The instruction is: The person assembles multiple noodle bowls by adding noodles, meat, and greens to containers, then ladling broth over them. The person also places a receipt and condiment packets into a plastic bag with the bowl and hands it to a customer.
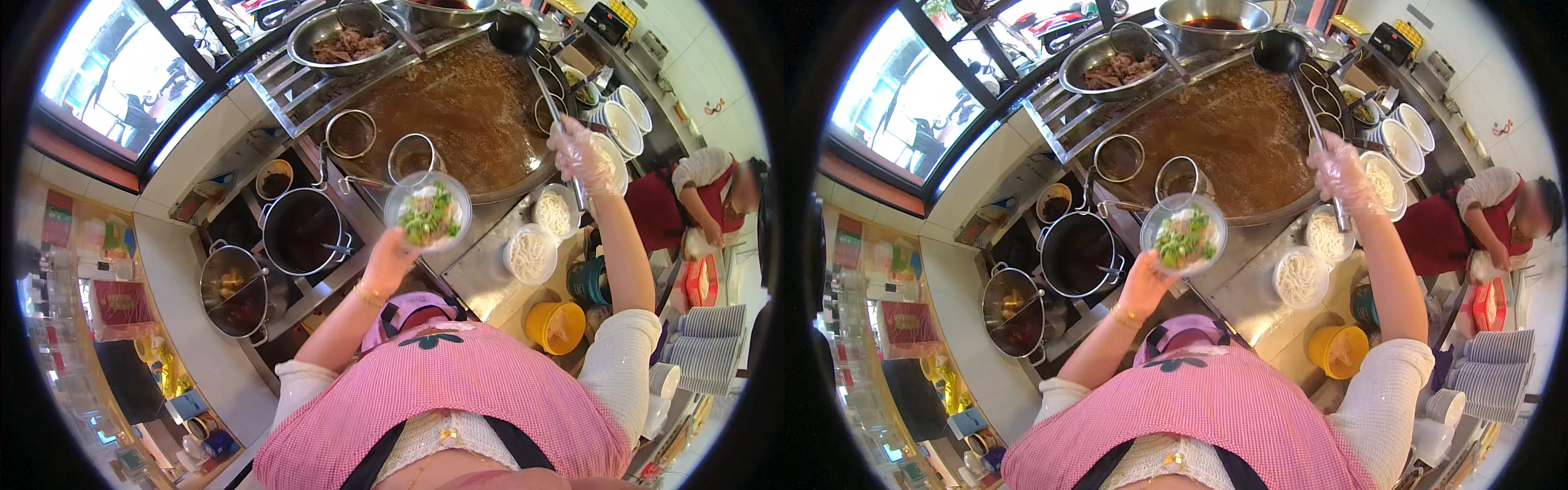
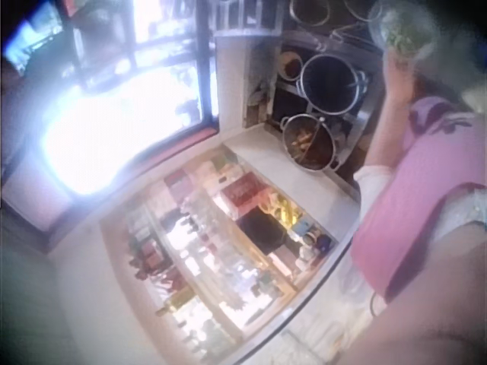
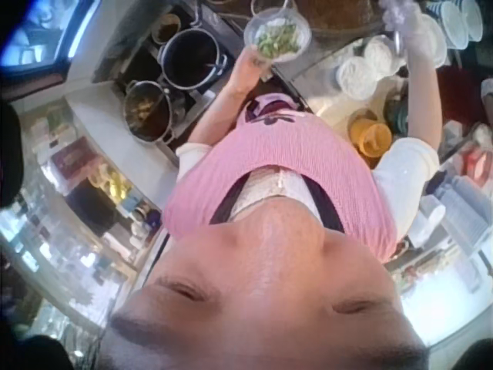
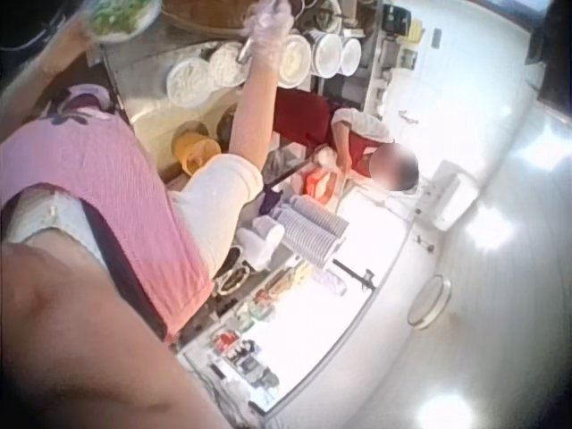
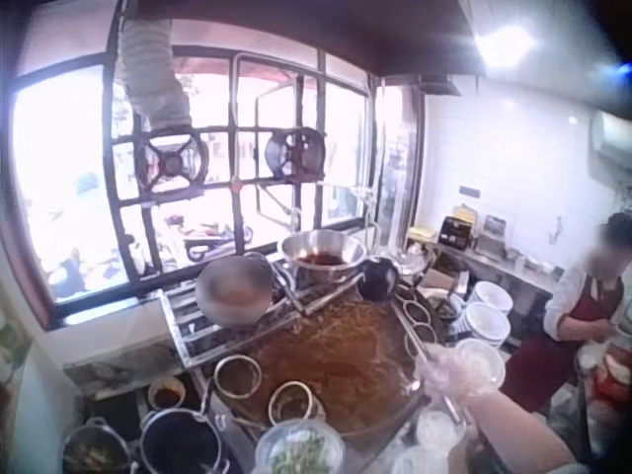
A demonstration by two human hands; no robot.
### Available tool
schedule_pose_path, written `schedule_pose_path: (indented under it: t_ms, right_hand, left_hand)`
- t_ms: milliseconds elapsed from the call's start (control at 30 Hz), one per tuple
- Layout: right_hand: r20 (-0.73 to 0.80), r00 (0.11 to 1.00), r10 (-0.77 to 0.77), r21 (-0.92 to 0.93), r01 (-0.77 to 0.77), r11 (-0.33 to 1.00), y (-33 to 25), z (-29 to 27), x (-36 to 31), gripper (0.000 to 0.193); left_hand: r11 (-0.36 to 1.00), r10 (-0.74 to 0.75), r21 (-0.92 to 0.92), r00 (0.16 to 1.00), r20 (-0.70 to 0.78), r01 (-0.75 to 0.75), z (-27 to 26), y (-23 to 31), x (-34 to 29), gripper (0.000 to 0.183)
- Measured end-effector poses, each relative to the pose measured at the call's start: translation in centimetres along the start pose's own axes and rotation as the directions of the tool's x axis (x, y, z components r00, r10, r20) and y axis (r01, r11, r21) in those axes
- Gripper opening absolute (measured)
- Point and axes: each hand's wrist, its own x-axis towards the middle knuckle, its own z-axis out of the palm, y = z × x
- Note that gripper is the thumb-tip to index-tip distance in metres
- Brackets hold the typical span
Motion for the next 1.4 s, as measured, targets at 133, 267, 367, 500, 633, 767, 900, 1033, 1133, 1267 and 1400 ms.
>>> schedule_pose_path:
  t_ms: [133, 267, 367, 500, 633, 767, 900, 1033, 1133, 1267, 1400]
  right_hand:
    - [-0.036, 0.994, 0.101, -0.350, -0.107, 0.931, 8.6, -0.9, 1.1, 0.017]
    - [-0.030, 0.997, -0.073, -0.827, 0.016, 0.561, 13.6, 0.9, 1.4, 0.026]
    - [0.010, 1.000, -0.008, -0.745, 0.013, 0.667, 14.5, 1.5, 0.4, 0.027]
    - [0.045, 0.990, 0.137, -0.608, -0.081, 0.790, 14.4, 1.7, 0.0, 0.028]
    - [-0.017, 0.991, -0.134, -0.734, 0.079, 0.675, 15.3, 0.6, -0.2, 0.029]
    - [0.077, 0.996, 0.047, -0.611, 0.010, 0.792, 15.8, -1.0, -1.0, 0.032]
    - [0.198, 0.902, 0.383, 0.150, -0.414, 0.898, 15.0, -2.0, -2.6, 0.024]
    - [0.249, 0.912, 0.326, 0.385, -0.402, 0.831, 13.8, -2.6, -6.1, 0.018]
    - [0.249, 0.917, 0.310, 0.456, -0.394, 0.798, 12.5, -3.1, -8.8, 0.019]
    - [0.250, 0.912, 0.325, 0.488, -0.408, 0.772, 10.1, -3.2, -11.4, 0.036]
    - [0.306, 0.897, 0.321, 0.443, -0.432, 0.785, 8.1, -3.2, -13.8, 0.050]
  left_hand:
    - [1.000, -0.011, -0.012, 0.994, -0.108, 0.010, 1.6, -1.4, 5.1, 0.029]
    - [0.986, -0.079, -0.159, 0.980, -0.180, 0.051, 2.7, -2.2, 7.6, 0.028]
    - [0.991, -0.065, -0.131, 0.970, -0.235, 0.035, 3.5, -2.7, 7.9, 0.031]
    - [0.991, -0.036, -0.133, 0.974, -0.226, 0.006, 3.9, -3.1, 7.5, 0.038]
    - [0.993, -0.064, -0.115, 0.975, -0.211, 0.041, 3.6, -2.8, 7.7, 0.044]
    - [0.993, -0.091, -0.099, 0.974, -0.209, 0.071, 3.0, -2.8, 8.0, 0.047]
    - [0.993, -0.075, -0.106, 0.978, -0.195, 0.055, 2.6, -3.1, 8.0, 0.046]
    - [0.995, -0.068, -0.079, 0.980, -0.186, 0.054, 2.5, -3.1, 7.9, 0.043]
    - [0.996, -0.062, -0.069, 0.982, -0.177, 0.051, 2.5, -3.0, 7.8, 0.043]
    - [0.997, -0.059, -0.061, 0.984, -0.169, 0.050, 2.5, -3.0, 7.7, 0.044]
    - [0.996, -0.066, -0.071, 0.984, -0.168, 0.055, 2.4, -3.1, 7.9, 0.045]
